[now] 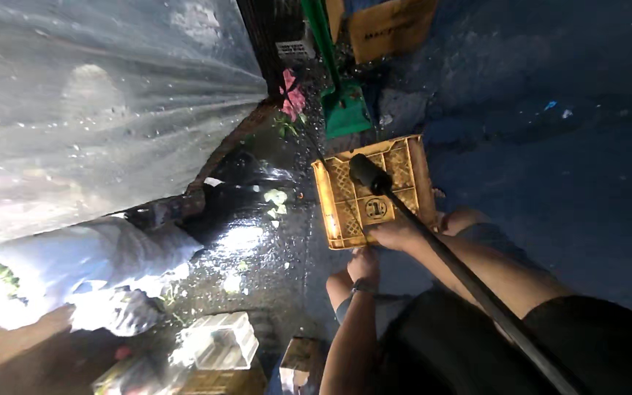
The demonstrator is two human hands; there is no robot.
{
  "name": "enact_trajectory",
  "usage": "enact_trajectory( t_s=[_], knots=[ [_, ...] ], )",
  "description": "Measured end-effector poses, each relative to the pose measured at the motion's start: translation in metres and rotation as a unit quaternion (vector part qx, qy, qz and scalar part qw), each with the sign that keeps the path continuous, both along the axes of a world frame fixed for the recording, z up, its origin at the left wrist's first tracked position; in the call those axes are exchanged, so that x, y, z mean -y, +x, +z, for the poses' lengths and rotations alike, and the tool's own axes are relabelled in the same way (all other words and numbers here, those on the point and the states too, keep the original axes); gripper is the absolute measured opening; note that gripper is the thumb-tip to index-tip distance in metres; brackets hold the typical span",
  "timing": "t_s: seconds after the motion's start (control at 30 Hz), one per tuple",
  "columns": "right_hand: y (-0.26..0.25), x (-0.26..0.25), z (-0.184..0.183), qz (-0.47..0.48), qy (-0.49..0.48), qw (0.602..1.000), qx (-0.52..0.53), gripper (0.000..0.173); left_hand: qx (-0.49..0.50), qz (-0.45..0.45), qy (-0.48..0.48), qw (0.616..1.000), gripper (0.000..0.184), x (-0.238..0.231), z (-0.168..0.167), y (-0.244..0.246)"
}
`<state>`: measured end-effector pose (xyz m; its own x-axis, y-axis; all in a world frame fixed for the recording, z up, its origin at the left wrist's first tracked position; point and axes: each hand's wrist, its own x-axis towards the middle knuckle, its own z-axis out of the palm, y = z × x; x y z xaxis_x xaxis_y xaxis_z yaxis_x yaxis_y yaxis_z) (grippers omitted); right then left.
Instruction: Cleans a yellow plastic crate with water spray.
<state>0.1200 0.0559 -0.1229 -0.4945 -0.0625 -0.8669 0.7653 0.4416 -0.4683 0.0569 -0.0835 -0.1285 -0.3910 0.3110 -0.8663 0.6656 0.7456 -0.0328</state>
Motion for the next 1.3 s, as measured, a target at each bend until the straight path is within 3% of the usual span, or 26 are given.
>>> enact_trajectory(
  t_s=[0.2,0.33,0.57,0.7,0.8,0.9,1.0,1.07,1.2,1.3],
  knots=[
    [-0.006,0.026,-0.032,-0.007,-0.009,1.000,0.002,0.047,-0.027,0.054,-0.031,0.998,0.043,0.015,-0.025,0.004],
    [-0.022,0.011,-0.040,0.101,-0.024,0.994,0.014,0.037,-0.007,0.125,-0.033,0.992,0.041,0.004,-0.022,0.007],
    [-0.065,0.003,-0.040,0.130,0.019,0.989,-0.069,0.044,-0.022,0.222,0.078,0.972,0.036,0.014,-0.056,-0.023],
    [-0.073,-0.009,-0.028,0.163,0.039,0.982,-0.091,0.048,-0.045,0.205,0.105,0.972,0.035,0.022,-0.065,-0.021],
    [-0.063,-0.009,-0.024,0.186,0.044,0.978,-0.078,0.050,-0.026,0.189,0.089,0.978,0.039,0.012,-0.039,-0.013],
    [-0.056,-0.004,-0.041,0.147,0.055,0.985,-0.070,0.044,0.014,0.214,0.082,0.973,0.040,-0.004,-0.032,-0.015],
    [-0.070,0.001,-0.059,0.096,0.057,0.991,-0.068,0.042,-0.001,0.259,0.101,0.960,0.041,0.000,-0.079,-0.022],
    [-0.076,0.000,-0.049,0.093,0.059,0.993,-0.044,0.038,0.003,0.253,0.099,0.962,0.044,0.006,-0.095,-0.023],
    [-0.075,-0.001,-0.026,-0.008,0.043,0.999,0.013,0.032,0.003,0.272,0.114,0.955,0.039,0.005,-0.101,-0.013],
    [-0.054,0.006,-0.018,0.035,0.131,0.984,-0.117,0.036,-0.005,0.264,0.108,0.959,0.040,0.003,-0.103,-0.013]
  ],
)
